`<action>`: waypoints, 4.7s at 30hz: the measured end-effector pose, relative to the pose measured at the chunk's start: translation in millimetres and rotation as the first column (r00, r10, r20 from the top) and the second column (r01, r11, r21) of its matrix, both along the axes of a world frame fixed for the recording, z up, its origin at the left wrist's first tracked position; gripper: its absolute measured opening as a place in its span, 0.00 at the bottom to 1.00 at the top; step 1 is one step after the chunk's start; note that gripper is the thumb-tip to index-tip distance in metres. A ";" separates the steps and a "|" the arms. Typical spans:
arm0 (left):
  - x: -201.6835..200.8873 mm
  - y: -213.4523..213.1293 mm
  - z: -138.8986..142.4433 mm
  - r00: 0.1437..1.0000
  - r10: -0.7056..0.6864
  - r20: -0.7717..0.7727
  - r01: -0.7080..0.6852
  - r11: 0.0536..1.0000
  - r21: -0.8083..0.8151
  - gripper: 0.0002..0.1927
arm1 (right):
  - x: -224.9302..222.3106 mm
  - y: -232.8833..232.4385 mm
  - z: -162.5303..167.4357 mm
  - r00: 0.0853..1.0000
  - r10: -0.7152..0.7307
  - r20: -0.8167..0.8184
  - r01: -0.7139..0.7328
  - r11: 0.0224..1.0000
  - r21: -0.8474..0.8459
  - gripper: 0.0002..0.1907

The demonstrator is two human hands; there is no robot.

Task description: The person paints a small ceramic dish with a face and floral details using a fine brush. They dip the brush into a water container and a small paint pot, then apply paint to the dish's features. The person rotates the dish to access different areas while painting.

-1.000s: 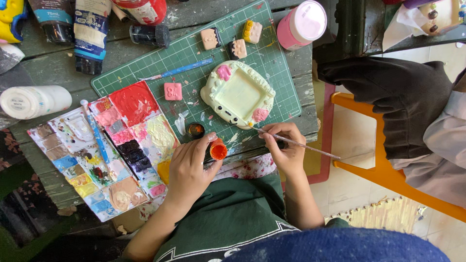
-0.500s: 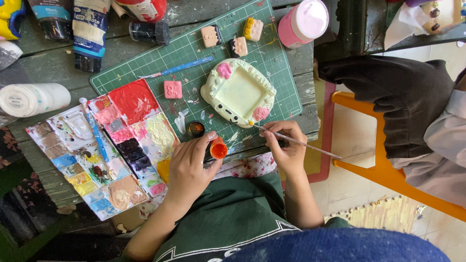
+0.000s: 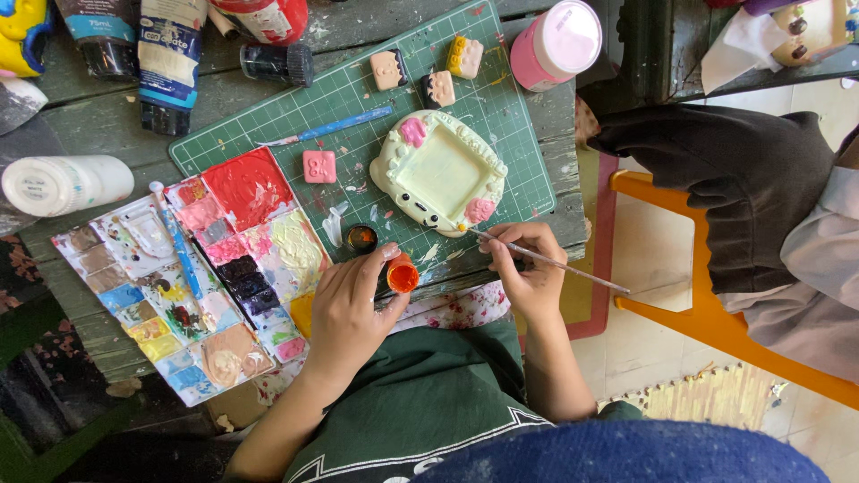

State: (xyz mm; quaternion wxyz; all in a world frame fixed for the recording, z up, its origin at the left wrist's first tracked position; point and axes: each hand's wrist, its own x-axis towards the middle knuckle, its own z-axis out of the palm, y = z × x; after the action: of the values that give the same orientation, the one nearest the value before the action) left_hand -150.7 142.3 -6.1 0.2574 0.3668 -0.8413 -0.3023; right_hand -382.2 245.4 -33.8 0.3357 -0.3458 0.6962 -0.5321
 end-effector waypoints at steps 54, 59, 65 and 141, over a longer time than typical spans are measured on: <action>1.0 -0.7 1.0 1.000 0.004 0.005 -0.004 1.000 -0.001 0.30 | 4.5 3.1 -4.8 0.999 -0.040 0.018 0.041 0.998 -0.047 0.09; 1.0 -0.7 0.7 1.000 -0.001 0.005 0.001 1.000 -0.012 0.30 | 3.6 3.3 -5.0 1.000 -0.015 0.010 0.016 0.998 -0.068 0.09; 0.7 -0.9 0.7 1.000 -0.001 0.000 0.001 1.000 -0.016 0.30 | 2.9 2.1 -3.0 0.999 0.005 -0.032 -0.008 0.997 -0.077 0.08; 2.6 -1.5 -1.0 1.000 -0.021 0.017 0.021 1.000 -0.010 0.31 | 6.1 2.9 -6.5 0.998 0.028 -0.048 -0.031 0.996 -0.084 0.09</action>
State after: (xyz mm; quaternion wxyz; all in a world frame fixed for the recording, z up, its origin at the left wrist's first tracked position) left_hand -148.1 140.8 -7.1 0.2489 0.3593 -0.8488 -0.2976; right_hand -376.0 248.4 -40.3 0.3123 -0.3822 0.6753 -0.5480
